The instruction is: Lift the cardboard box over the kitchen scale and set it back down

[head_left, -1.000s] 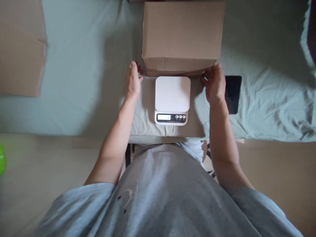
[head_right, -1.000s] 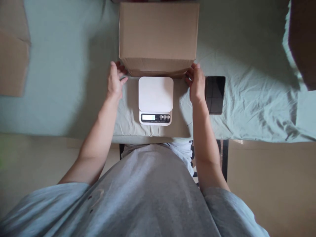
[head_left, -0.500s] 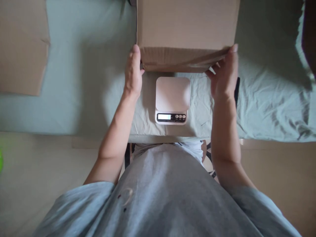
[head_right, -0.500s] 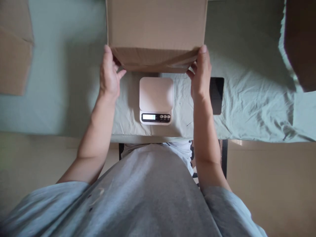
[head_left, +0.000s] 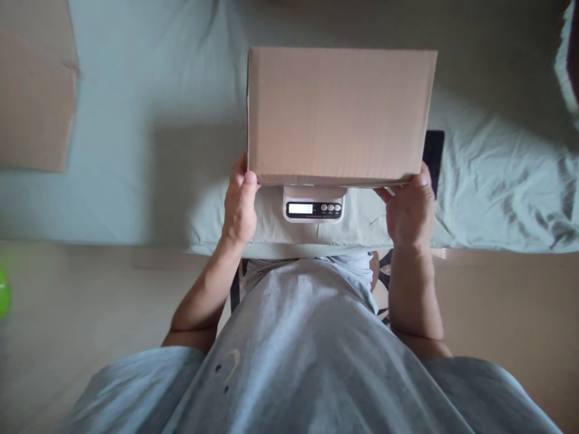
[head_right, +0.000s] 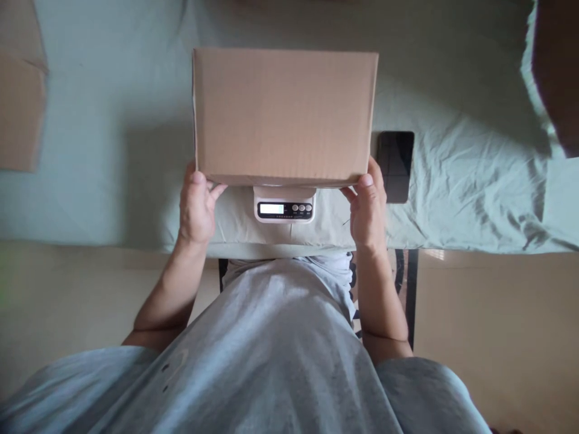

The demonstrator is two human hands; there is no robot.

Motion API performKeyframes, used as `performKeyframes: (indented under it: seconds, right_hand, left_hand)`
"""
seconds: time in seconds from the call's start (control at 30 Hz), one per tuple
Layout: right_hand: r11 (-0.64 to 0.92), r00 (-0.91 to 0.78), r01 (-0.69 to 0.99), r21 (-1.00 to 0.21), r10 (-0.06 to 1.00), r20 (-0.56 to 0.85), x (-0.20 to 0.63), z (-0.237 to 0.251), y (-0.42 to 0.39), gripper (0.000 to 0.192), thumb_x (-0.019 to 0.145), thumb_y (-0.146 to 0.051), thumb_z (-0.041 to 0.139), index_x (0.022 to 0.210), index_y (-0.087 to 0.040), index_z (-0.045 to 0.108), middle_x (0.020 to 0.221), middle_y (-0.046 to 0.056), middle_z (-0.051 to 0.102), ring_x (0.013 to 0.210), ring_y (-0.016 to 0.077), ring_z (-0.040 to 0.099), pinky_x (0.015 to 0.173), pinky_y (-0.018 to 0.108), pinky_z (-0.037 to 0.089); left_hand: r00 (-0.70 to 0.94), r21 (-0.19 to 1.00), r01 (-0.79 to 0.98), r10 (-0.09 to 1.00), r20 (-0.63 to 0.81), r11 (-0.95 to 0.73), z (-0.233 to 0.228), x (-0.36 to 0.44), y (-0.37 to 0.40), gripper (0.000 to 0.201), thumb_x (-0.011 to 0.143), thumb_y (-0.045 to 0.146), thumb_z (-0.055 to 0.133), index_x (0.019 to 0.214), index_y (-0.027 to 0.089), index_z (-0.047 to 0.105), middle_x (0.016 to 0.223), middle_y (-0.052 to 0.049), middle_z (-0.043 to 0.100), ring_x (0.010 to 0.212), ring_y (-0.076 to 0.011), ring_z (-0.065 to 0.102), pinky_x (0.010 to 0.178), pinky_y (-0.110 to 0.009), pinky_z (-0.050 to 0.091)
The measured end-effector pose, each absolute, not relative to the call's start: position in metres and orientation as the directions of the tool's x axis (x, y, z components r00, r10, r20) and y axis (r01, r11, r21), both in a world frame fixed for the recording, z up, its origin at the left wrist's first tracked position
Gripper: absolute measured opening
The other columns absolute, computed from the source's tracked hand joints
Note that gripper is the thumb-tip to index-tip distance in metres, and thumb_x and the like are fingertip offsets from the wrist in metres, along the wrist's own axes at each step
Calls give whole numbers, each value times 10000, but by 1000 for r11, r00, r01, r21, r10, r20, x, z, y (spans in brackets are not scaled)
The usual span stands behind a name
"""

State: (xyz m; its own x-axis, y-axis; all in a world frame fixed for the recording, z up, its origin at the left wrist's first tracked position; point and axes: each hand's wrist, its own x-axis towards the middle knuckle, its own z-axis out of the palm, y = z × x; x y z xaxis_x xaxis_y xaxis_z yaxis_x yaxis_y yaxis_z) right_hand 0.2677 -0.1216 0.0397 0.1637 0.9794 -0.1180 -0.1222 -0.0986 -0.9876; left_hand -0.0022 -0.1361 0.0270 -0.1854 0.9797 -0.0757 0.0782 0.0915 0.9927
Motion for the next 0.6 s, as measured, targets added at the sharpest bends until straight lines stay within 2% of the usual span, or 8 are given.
performKeyframes:
  seconds: [0.13,0.47,0.6]
  right_hand:
    - [-107,152,-135,-985,980,-127,267,38,-126,335,827,-550,476,1089,-384,603,1174,-9,626,1125,213,603,979,426,519]
    - [-119,157,-75,-990,979,-129,269,33,-131,396,815,-604,472,1123,-383,587,1235,-4,618,1171,223,589,931,412,539]
    - [-141,141,-105,-984,978,-155,273,33,-127,476,834,-664,374,1155,-384,586,1276,0,614,1237,231,567,960,436,528]
  left_hand:
    - [-193,995,61,979,-67,80,25,-1,-140,504,881,639,413,1292,359,500,1379,-1,547,1296,-247,494,1081,-449,442]
    - [-195,992,95,979,-66,86,22,0,-147,484,875,645,421,1284,405,513,1370,10,552,1268,-230,512,1060,-417,451]
    - [-246,995,32,966,-80,90,24,1,-144,531,870,684,365,1287,395,520,1410,19,527,1343,-229,455,1103,-430,412]
